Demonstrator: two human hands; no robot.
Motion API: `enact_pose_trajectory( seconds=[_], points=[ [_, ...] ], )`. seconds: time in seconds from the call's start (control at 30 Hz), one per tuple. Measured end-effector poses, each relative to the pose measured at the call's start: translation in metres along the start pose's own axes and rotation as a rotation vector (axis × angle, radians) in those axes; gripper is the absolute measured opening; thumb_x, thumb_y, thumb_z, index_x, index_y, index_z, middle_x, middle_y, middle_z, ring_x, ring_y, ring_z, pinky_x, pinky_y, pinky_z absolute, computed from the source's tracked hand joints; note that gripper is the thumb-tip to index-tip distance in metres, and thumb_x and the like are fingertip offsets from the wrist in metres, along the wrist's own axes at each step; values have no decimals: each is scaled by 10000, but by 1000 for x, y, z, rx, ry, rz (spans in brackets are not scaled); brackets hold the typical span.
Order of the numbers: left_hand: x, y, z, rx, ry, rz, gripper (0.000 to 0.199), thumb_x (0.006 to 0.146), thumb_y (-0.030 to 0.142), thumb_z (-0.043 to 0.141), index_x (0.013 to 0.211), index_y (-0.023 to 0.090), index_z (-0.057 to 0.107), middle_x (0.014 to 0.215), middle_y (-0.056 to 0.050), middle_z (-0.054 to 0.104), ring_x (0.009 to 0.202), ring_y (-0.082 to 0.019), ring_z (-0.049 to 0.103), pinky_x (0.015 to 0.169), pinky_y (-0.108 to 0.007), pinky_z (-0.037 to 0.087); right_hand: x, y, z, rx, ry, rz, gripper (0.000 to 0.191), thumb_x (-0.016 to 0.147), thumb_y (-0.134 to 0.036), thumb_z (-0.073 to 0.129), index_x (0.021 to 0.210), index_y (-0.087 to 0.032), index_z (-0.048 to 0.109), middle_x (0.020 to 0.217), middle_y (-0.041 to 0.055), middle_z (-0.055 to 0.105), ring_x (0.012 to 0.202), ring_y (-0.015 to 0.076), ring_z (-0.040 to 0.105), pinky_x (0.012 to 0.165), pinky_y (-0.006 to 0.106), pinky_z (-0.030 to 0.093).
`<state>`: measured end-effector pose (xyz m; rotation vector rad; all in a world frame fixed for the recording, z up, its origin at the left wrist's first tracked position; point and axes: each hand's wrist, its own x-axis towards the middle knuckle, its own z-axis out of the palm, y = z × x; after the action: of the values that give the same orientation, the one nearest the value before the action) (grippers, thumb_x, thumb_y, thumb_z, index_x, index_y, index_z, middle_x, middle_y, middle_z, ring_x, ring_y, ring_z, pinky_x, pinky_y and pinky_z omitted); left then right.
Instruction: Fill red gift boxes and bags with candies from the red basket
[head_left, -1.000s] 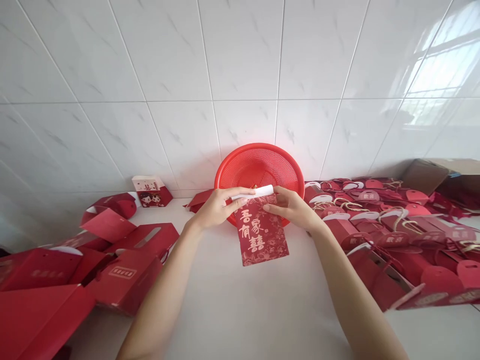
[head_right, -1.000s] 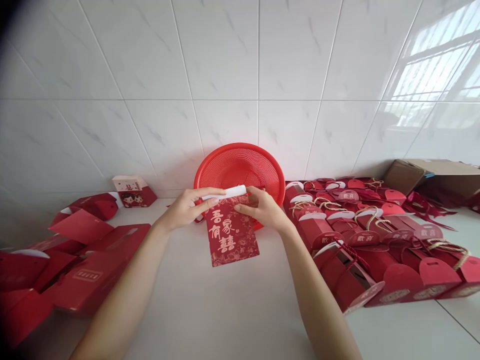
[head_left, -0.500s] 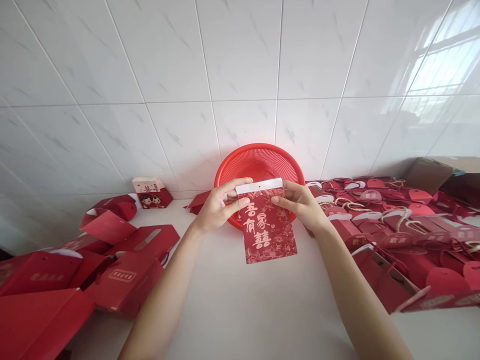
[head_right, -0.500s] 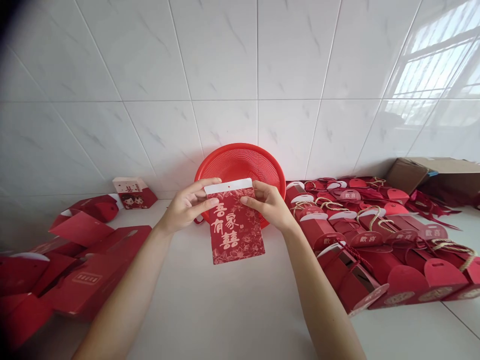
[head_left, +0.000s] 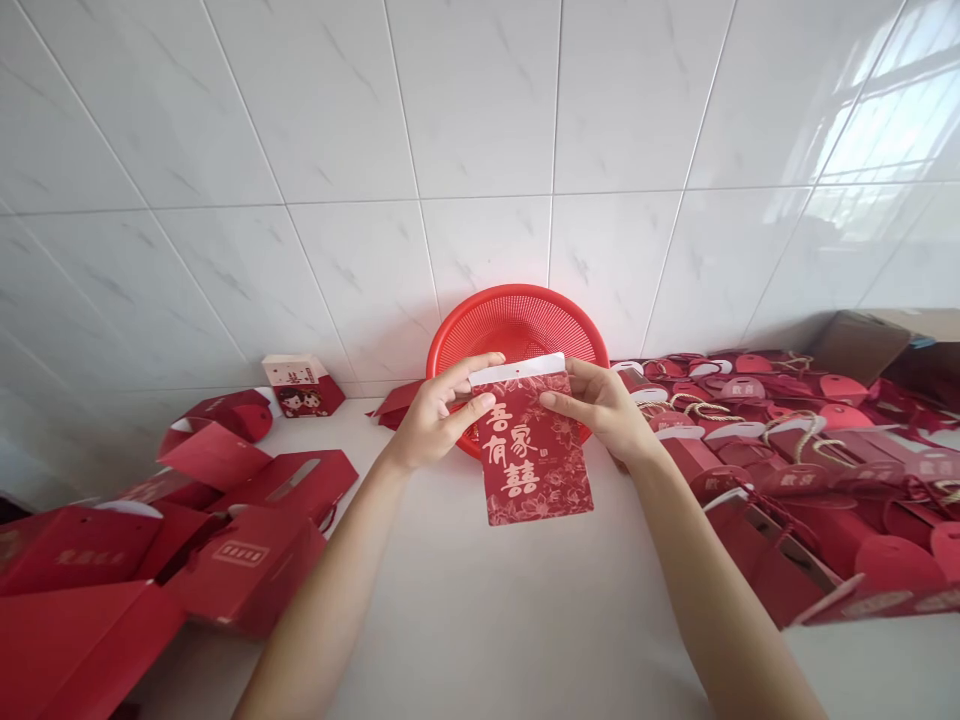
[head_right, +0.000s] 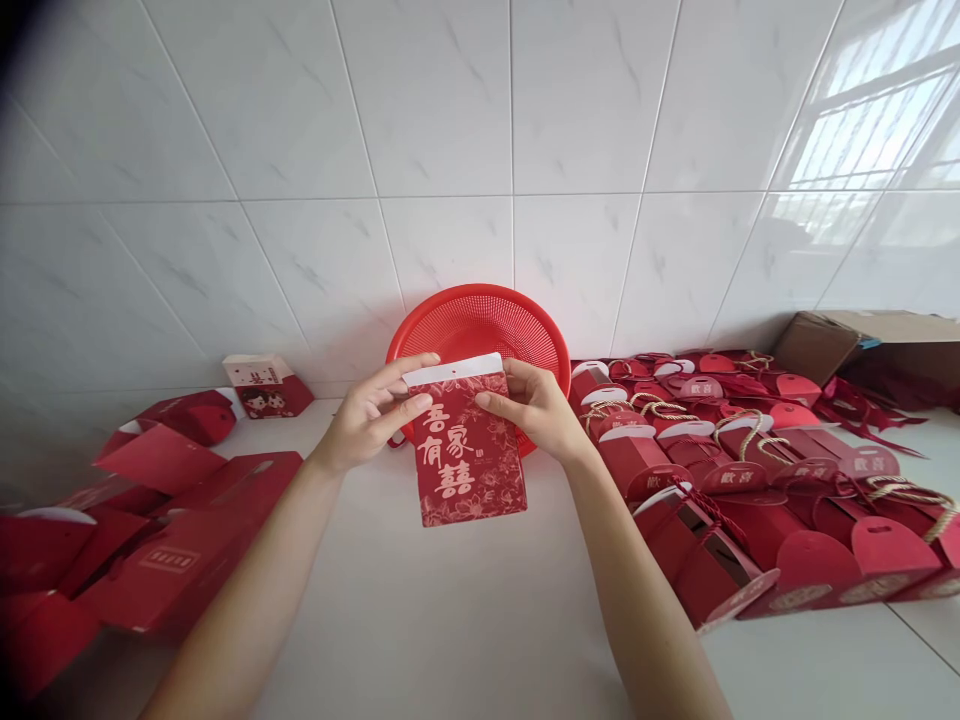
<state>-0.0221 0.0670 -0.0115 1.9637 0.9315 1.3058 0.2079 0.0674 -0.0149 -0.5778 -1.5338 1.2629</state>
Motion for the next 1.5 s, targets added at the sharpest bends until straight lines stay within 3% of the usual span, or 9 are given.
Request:
enact_pose_trajectory(
  seconds=[0.27,0.7,1.1,1.27,1.5],
  points=[
    [4,1,16,-183,150,-67,664,771,434,826,1337,170,600,961,-87,793,798,-214,743,710,-302,616,2,3,0,-42,92,-88,362,767,-478,835,980,-213,712,1009,73,774,914,251,742,809,405,622],
    [1,0,18,-85,185,58,448,816,400,777,1201,178,717,649,6,697,549,-128,605,544,-244,523,4,6,-1,-23,71,-67,366,763,-438,846,1023,-215,718,991,65,779,909,244,745,812,397,618],
    [1,-3,19,-92,190,50,405,813,386,783,1154,179,718,733,-12,749,619,-148,682,596,-252,573,4,5,-2,-13,13,-49,369,790,-461,818,1042,-220,698,1020,66,772,923,243,740,815,391,612],
    [1,-2,20,-90,213,87,292,803,368,796,1028,185,765,827,-35,782,672,-161,718,642,-266,609,2,2,-1,-60,25,-52,329,802,-470,806,966,-215,680,981,48,750,893,221,717,760,338,587],
    [1,-6,21,-73,244,85,291,779,430,815,934,185,798,960,-81,803,740,-209,760,722,-336,659,3,2,2,-248,133,-81,463,893,-667,603,749,-228,582,713,-3,602,668,165,577,612,300,494]
  ],
)
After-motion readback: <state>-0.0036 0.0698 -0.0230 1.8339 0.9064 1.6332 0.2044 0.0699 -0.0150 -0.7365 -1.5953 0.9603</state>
